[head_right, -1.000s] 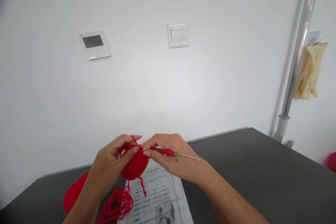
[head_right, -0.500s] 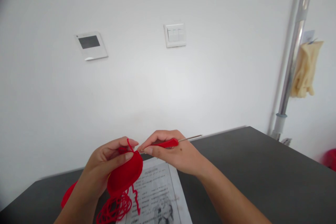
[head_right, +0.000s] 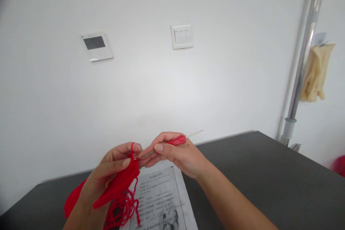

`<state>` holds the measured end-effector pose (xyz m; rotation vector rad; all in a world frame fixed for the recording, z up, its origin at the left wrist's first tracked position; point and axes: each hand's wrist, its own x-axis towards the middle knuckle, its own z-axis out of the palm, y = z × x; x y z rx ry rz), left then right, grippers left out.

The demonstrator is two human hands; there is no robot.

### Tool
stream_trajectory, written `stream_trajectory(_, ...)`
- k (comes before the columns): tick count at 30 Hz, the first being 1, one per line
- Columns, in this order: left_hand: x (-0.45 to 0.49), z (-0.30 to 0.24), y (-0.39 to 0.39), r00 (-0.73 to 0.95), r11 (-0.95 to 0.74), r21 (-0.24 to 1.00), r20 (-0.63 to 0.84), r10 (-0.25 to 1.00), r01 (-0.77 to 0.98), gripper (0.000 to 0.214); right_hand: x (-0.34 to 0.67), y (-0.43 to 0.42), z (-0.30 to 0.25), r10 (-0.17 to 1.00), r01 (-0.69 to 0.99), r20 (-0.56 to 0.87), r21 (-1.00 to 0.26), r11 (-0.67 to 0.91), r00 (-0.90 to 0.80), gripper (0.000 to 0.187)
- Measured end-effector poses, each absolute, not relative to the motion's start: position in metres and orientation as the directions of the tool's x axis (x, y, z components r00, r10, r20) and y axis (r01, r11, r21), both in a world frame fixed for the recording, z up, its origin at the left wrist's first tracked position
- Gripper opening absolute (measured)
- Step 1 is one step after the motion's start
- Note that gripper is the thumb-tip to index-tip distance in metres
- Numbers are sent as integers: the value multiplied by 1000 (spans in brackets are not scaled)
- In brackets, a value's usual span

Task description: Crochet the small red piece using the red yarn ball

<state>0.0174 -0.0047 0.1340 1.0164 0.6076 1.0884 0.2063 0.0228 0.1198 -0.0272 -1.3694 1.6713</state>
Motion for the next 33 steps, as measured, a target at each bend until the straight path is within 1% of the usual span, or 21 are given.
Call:
stream_trajectory(4, 18, 129, -3, 438, 114, 865, 130, 890, -489, 21, 199, 24, 116, 648, -688, 503, -724, -46, -572, 16)
stream_trajectory(7, 20, 130, -4, 500, 135, 833, 185, 846, -537, 18, 194, 25, 113, 629, -716, 515, -691, -97, -582, 16)
stream_trajectory(10, 20, 132, -5, 542, 146, 815, 227, 809, -560, 17, 192, 24, 111, 611, -730, 527, -672, -127, -591, 15)
stream_trajectory(14, 20, 133, -6, 576, 157, 813, 246, 780, -560, 18, 191, 23, 110, 597, -739, 536, -657, -150, -597, 13)
stream_trajectory(18, 19, 132, -5, 568, 148, 811, 253, 783, -565, 17, 190, 21, 110, 589, -739, 543, -658, -144, -598, 13)
stream_trajectory(21, 17, 132, -4, 532, 132, 842, 201, 822, -523, 20, 193, 18, 114, 605, -732, 554, -677, -72, -572, 11)
stream_trajectory(25, 14, 137, -6, 372, 74, 910, 91, 924, -407, 23, 200, 15, 121, 634, -683, 583, -721, 116, -509, 10)
stream_trajectory(30, 17, 142, -11, 159, -58, 963, 103, 982, -262, 29, 206, 13, 124, 682, -545, 563, -790, 281, -466, 10)
stream_trajectory(33, 18, 142, -11, 51, -130, 986, 136, 989, -107, 28, 209, 9, 126, 716, -380, 536, -838, 391, -447, 12)
